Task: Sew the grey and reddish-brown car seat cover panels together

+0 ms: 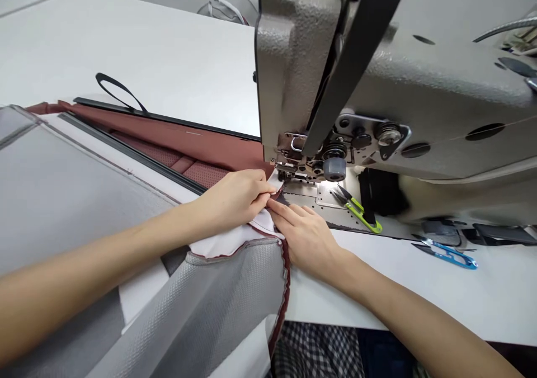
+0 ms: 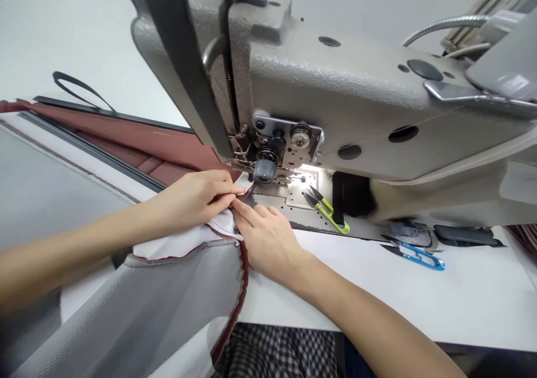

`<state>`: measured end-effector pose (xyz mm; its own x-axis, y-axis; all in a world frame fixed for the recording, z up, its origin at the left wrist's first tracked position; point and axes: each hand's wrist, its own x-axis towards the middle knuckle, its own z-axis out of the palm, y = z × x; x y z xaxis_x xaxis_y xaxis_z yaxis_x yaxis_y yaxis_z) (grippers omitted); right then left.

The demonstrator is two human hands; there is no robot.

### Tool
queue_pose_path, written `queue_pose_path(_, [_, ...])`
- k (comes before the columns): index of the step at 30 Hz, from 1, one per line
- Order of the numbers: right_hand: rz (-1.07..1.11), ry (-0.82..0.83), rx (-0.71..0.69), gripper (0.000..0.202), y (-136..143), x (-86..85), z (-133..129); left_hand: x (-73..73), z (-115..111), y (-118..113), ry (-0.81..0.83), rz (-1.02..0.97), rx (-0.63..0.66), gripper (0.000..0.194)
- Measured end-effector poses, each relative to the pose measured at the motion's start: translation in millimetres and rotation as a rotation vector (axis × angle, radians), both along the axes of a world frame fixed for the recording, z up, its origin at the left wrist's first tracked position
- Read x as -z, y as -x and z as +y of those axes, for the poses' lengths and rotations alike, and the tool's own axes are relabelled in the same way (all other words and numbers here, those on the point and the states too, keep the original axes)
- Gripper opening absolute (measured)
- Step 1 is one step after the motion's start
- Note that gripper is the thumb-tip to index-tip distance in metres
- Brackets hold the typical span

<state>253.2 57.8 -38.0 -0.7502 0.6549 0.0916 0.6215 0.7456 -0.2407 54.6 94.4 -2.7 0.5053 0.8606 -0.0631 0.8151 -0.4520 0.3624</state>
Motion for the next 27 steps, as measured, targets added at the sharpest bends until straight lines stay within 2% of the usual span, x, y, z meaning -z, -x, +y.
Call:
queue_pose_path(4, [-0.024, 0.122, -0.014, 0.049, 2, -8.1, 1, -6.4, -3, -4, 0.008, -0.011, -0.056, 0.030])
queue_pose_path(6, [-0.034, 0.157, -0.042, 0.049, 2, -10.1, 1, -7.9, -4, -7, 0.005, 0.051, -0.030, 0.031])
queue_pose_path(9, [-0.062, 0.096, -0.053, 0.048, 3, -7.8, -2, -7.6, -5, -11, 0.044, 0.132, 0.021, 0.032])
queue_pose_path(13, [-0.090, 0.012, -0.046, 0.050, 3, -3.0, -5, -5.8, -6, -13, 0.112, 0.103, -0.023, 0.032])
queue_pose_path(20, [-0.163, -0.006, 0.007, 0.053, 2, -8.0, -2, 0.8, -5, -16, 0.109, 0.099, -0.011, 0.034])
queue_pose_path(27, [-0.190, 0.067, 0.073, 0.055, 1, -14.1, 6, 5.6, 3, -20, 0.160, -0.085, -0.148, 0.033])
